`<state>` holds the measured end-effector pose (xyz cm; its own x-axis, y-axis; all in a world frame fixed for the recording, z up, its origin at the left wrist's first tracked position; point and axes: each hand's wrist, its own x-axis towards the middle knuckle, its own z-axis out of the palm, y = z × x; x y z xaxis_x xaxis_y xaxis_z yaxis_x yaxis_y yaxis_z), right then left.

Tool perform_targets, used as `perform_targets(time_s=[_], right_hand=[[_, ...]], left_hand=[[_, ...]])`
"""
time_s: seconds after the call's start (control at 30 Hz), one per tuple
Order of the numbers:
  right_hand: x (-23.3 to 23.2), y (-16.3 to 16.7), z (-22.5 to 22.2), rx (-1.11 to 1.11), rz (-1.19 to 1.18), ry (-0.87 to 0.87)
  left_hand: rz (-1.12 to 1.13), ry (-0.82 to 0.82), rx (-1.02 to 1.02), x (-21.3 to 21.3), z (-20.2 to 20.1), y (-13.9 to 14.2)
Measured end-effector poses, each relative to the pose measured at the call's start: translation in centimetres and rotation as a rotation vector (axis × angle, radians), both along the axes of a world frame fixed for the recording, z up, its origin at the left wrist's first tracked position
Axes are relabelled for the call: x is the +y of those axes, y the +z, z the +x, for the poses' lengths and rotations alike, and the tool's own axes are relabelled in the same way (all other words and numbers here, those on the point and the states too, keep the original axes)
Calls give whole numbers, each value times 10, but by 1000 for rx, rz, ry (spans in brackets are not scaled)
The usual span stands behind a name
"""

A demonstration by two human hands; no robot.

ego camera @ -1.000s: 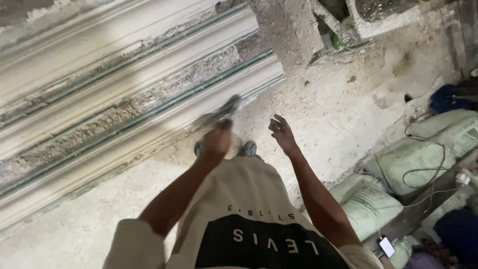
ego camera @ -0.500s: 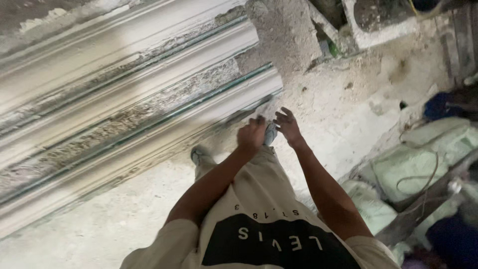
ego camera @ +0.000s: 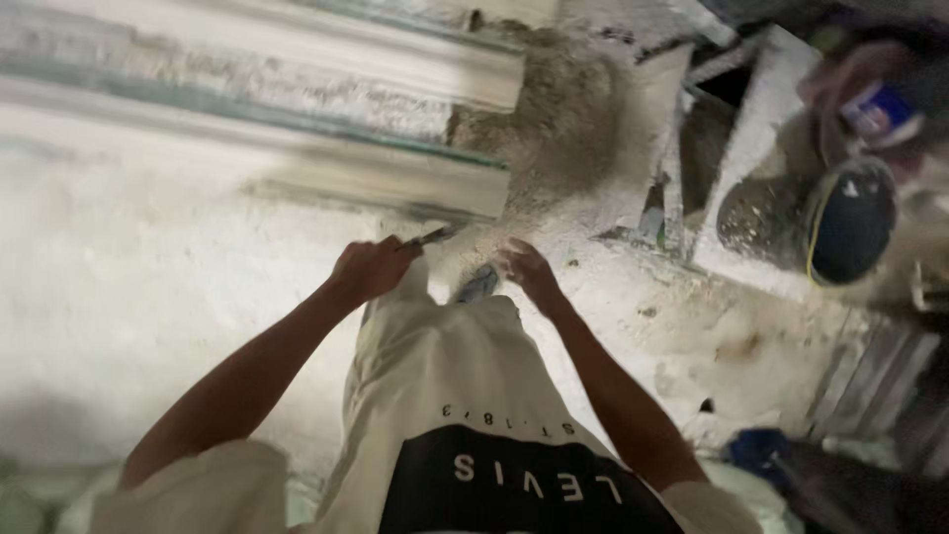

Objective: The person scrapes excess plaster residue from the grooves of decorative white molding pieces laid on a work surface, using a small handheld scraper and steadying the pieces with the other hand. They work along the lengths of several molding strips, moving from one piece to the next and brushing off loosened debris.

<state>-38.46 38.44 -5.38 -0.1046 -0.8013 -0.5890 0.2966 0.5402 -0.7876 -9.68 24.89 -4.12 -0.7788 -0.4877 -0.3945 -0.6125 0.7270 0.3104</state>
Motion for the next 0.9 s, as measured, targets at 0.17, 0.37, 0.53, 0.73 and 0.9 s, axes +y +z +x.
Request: perform_targets(time_s=[0.17, 0.37, 0.53, 0.73, 0.9], right_hand=[[-24, -2, -8, 136, -165, 230], [-41, 3, 9, 100, -67, 126], [-42, 5, 21, 228, -128, 88], [-37, 16, 25, 518, -153, 142], [-33, 34, 25, 682, -177, 198]], left_hand=[[-44, 106, 183, 8, 15, 6], [-122, 83, 172, 2, 27, 9], [-64, 119, 177, 20, 5, 1], [-112, 54, 220, 26, -9, 6], [-190, 39, 259, 38, -28, 12]])
